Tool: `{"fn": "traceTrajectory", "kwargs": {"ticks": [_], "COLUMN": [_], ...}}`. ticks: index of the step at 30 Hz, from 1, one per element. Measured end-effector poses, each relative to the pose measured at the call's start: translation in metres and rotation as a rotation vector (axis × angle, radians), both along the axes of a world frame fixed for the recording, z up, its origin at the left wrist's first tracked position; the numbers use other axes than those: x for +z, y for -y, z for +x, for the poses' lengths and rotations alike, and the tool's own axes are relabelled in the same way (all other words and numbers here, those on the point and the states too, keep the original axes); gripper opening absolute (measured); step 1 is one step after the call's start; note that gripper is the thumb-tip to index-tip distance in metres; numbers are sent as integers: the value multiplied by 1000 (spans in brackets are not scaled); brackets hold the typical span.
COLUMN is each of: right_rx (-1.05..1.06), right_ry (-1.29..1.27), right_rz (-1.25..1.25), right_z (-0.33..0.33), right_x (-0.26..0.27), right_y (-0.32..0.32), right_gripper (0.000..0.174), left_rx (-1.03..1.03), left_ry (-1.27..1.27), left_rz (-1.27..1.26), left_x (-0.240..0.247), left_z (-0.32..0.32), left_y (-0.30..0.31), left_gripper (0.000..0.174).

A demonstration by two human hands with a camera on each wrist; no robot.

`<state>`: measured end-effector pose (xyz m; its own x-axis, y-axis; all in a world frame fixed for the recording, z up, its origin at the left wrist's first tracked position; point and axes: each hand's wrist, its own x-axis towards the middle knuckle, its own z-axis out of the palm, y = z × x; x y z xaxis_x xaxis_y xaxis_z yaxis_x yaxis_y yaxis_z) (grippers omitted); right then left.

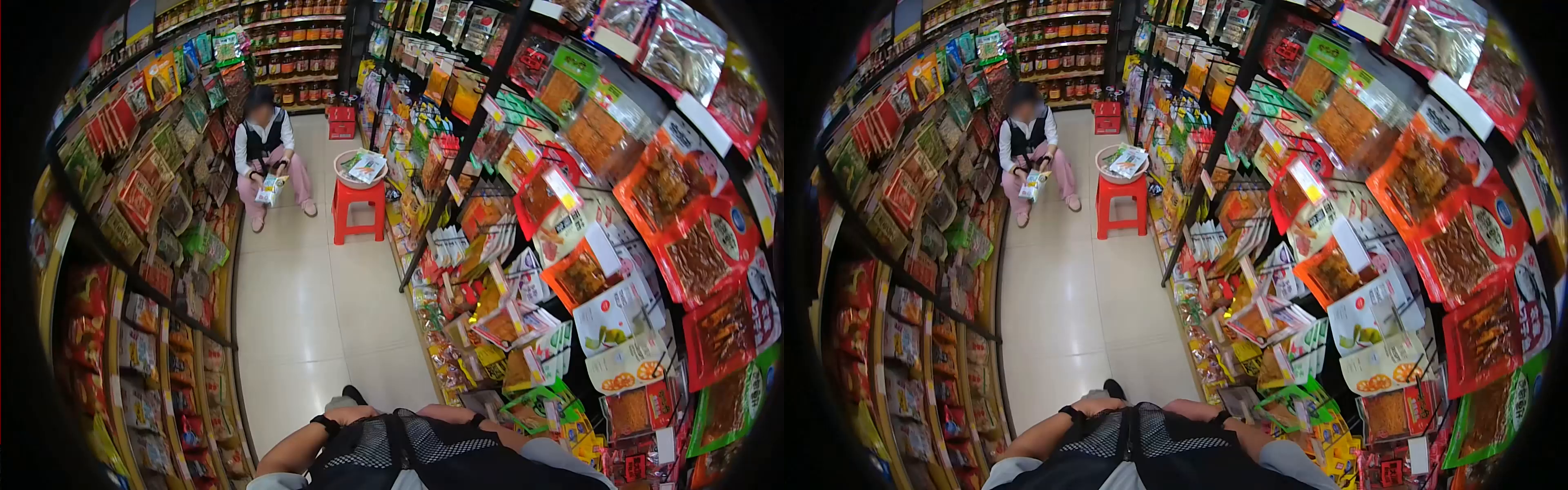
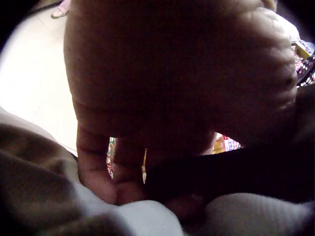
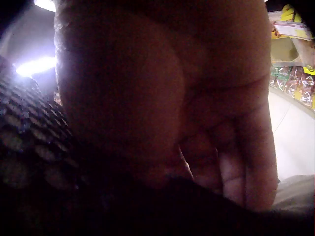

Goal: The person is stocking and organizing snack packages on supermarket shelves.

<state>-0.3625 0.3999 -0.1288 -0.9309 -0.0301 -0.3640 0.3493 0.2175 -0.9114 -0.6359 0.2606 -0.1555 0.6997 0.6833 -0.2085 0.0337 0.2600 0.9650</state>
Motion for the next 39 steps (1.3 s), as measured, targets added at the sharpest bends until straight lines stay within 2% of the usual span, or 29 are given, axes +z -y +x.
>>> {"fn": "traceTrajectory", "kwargs": {"ticks": [2,3,5,7,8,11,12,13,15,16,17,18,19,20,21,22,23,25,27,30,33,35,36,38,39], "right_rx": [-2,4,16,12,5,106,17,-63,-144,-310,-337,-360,-303,-252,-128,-92,-61,-153,-183,-118,-144,-216,-265,-378,-435], "right_ry": [18,65,169,226,235,312,195,74,2,40,129,216,175,133,-31,-78,-126,14,-162,-101,-101,-151,-113,20,117], "right_rz": [10,37,28,-19,-31,-49,-65,-76,-170,-250,-326,-404,-300,-194,93,176,260,15,73,231,330,248,163,-49,-176], "right_z": [-22,-40,-59,-78,-88,-138,-134,-129,-158,-174,-188,-203,-221,-238,-252,-265,-278,-289,-300,-318,-324,-327,-328,-331,-334], "right_x": [-18,13,33,17,10,66,9,-49,-41,-44,-57,-72,-70,-67,-63,-43,-23,9,-23,13,5,-34,-41,-38,-31], "right_y": [-21,-32,-49,-65,-72,-101,-105,-108,-137,-149,-163,-181,-200,-219,-241,-261,-280,-310,-337,-373,-394,-399,-402,-412,-420], "right_gripper": [32,32,34,34,34,36,36,37,36,33,32,31,31,30,30,29,29,30,28,28,30,29,29,31,33], "left_rx": [8,11,35,35,66,152,237,310,460,534,609,703,800,976,966,944,789,539,199,177,115,137,68,-71,-76], "left_ry": [-20,-21,-9,15,-20,-119,-119,-96,-63,-102,-142,-130,-119,128,86,45,-66,-272,-447,-477,-458,-398,-398,-393,-391], "left_rz": [2,-3,-92,-86,-124,-241,-116,-136,-168,-169,-171,-263,-349,-997,-798,-603,-437,-60,118,184,223,245,189,74,74], "left_x": [-45,-40,-37,-44,-36,8,-8,-11,-15,16,47,57,62,50,51,64,56,38,24,47,46,42,43,47,45], "left_z": [-28,-35,-53,-77,-91,-119,-124,-131,-150,-159,-168,-176,-188,-204,-217,-226,-242,-273,-303,-320,-337,-344,-348,-359,-364], "left_y": [-17,-25,-38,-52,-57,-78,-83,-87,-104,-118,-132,-146,-164,-186,-202,-220,-239,-277,-317,-364,-399,-416,-428,-458,-469], "left_gripper": [42,42,41,40,43,51,35,34,33,33,33,33,33,32,33,34,34,34,35,33,31,31,31,31,31]}}
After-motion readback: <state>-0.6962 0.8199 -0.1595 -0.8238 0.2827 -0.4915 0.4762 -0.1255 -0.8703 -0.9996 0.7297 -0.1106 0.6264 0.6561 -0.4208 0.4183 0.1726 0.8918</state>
